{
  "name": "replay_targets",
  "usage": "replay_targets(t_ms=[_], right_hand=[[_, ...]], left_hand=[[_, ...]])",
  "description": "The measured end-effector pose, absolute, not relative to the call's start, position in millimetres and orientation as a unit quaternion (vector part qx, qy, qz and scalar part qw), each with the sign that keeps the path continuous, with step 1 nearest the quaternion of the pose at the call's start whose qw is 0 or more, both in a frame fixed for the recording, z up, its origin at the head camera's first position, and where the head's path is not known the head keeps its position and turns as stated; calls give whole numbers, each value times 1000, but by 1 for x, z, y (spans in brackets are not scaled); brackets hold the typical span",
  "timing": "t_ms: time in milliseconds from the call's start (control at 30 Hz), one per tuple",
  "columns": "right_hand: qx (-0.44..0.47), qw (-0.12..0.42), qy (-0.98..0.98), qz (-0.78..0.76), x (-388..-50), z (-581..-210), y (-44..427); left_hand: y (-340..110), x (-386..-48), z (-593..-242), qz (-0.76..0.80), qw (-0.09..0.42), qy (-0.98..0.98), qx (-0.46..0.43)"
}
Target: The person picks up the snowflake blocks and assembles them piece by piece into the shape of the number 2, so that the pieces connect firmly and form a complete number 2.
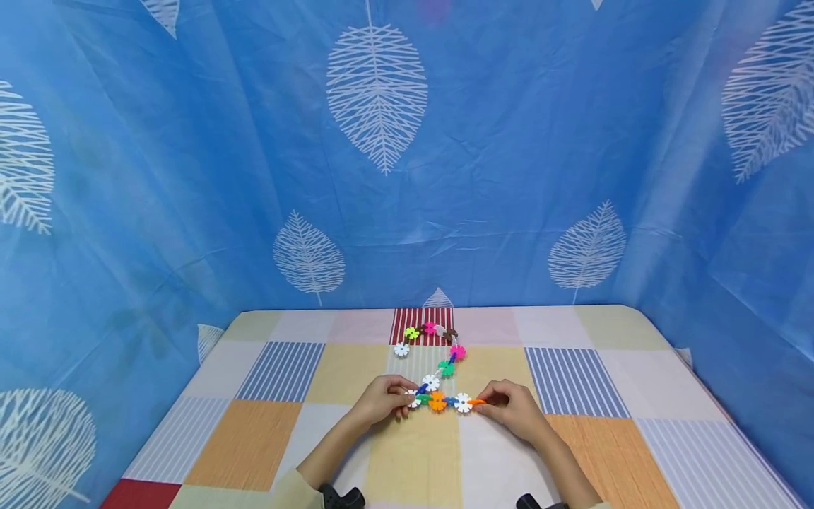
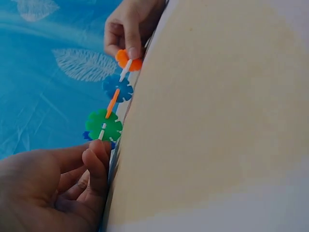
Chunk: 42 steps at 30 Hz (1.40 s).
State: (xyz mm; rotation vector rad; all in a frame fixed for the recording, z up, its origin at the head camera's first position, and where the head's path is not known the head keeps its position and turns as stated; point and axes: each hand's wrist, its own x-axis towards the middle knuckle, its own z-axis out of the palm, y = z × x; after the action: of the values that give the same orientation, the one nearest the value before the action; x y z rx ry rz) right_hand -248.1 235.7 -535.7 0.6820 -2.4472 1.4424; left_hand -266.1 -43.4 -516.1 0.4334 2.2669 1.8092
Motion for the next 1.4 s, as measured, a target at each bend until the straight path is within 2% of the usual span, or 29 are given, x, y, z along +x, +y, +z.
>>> replay_targets(t_ms=[267,467,700,1000,1200,1400], right_hand=[[259,90,-826,492,-244,-536,213],[282,116,-826,474,-234,-528,194],[267,128,-832,469,-218,-505,183],[282,122,-829,467,-219,-503,188],[263,102,-839,465,-231,-519,195],[263,47,-835,481,-243,-532,212]], left_hand=[[-72,-261,-513,577,87,794,172],[-86,-257,-511,502,74,840,194],[-89,-256,-515,458,16,859,228],[-88,-257,-518,442,0,863,245],[-87,-256,-518,434,5,866,248],[-85,-252,-512,382,-13,895,229]])
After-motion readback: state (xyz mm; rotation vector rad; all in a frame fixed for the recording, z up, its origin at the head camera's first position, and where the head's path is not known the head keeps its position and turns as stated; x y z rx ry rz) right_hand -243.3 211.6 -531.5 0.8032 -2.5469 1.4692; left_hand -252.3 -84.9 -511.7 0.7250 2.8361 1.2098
